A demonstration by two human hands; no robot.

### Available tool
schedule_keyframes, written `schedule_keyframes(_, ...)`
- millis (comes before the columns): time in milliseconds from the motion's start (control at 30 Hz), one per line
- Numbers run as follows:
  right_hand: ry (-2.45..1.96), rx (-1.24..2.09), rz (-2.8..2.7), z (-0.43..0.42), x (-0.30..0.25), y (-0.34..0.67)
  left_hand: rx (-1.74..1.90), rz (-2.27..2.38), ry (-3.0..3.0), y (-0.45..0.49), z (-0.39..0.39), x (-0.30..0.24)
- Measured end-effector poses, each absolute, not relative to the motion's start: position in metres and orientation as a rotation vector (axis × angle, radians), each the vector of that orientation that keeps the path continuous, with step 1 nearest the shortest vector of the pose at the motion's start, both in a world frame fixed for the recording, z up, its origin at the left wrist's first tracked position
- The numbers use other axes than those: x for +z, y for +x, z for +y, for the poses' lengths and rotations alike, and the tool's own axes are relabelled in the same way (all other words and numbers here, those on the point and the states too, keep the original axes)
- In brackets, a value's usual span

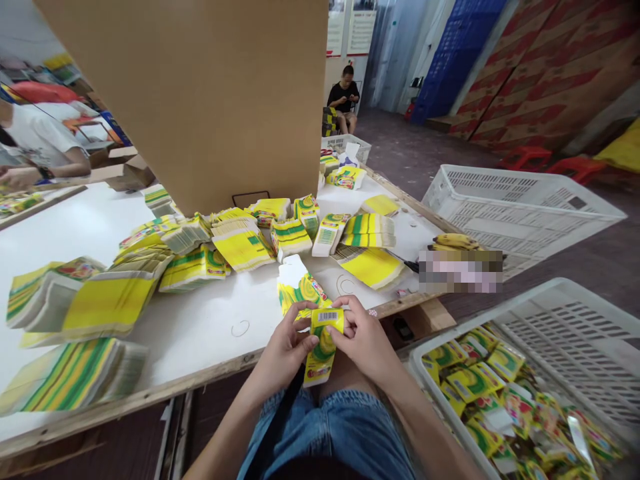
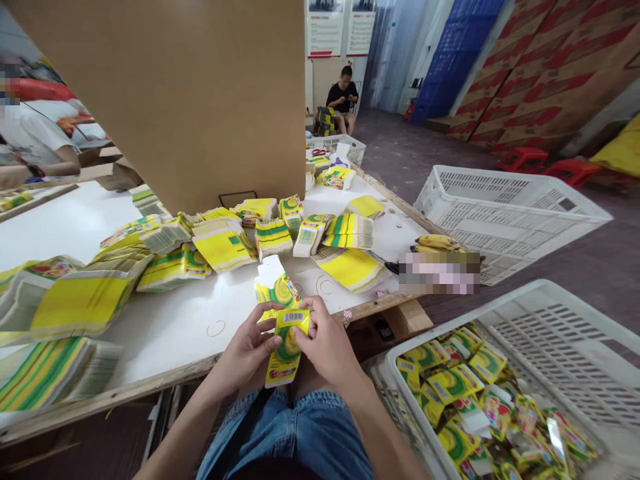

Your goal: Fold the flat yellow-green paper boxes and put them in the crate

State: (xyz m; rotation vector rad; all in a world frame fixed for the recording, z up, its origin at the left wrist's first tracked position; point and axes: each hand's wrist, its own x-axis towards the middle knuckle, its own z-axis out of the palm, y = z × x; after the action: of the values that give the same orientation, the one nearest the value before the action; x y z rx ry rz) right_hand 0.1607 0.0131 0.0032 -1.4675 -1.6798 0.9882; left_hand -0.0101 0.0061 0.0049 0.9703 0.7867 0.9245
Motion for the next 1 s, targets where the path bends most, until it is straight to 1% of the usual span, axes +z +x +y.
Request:
schedule_keyframes(167,-1.32,1.061,-1.644,0.012,0.003,0.166,0.988,0.8,0.897,-0.01,0.007,0.012)
schedule_keyframes(233,-1.297,1.033,-1.576,0.012,-0.001,0.169,0.986,0.811,0.895,-0.01,0.008,0.012)
schedule_keyframes(300,-1.288,1.013,-1.47,0.013,-0.007,0.168,0.981,0.821,0.918,-0.008,0.007,0.009)
schedule_keyframes(367,-1.238,1.06,-1.368,0.012,-0.012,0.166,1.0,0.815,0.932,-0.003,0.005,0.004)
schedule_keyframes(467,-1.189,1.095,-1.303,0.005,-0.008,0.166,1.04,0.805,0.977,0.006,0.002,-0.002)
schedule_keyframes(533,-1.262,0.916,-1.354,-0.005,0.004,0.176,1.053,0.867,1.094,0.008,0.003,-0.004)
schedule_keyframes(667,-1.536,0.15,-1.425,-0.025,0.034,0.213,1.062,1.28,1.541,-0.001,0.011,-0.008)
schedule_keyframes(700,-1.59,0.021,-1.426,-0.026,0.037,0.218,1.049,1.39,1.635,-0.005,0.014,-0.01)
schedule_keyframes(733,-1.622,-0.032,-1.439,-0.025,0.036,0.221,1.024,1.456,1.707,-0.007,0.016,-0.012)
schedule_keyframes(800,-1.617,0.068,-1.478,-0.015,0.026,0.215,0.956,1.48,1.808,-0.01,0.019,-0.017)
schedule_keyframes(867,-1.552,0.316,-1.47,0.003,0.006,0.197,0.914,1.437,1.857,-0.011,0.02,-0.02)
schedule_keyframes(967,-1.484,0.717,-1.284,0.034,-0.025,0.168,0.921,1.383,1.86,-0.012,0.019,-0.02)
schedule_keyframes(1000,-1.462,0.797,-1.239,0.041,-0.032,0.162,0.942,1.371,1.839,-0.013,0.018,-0.019)
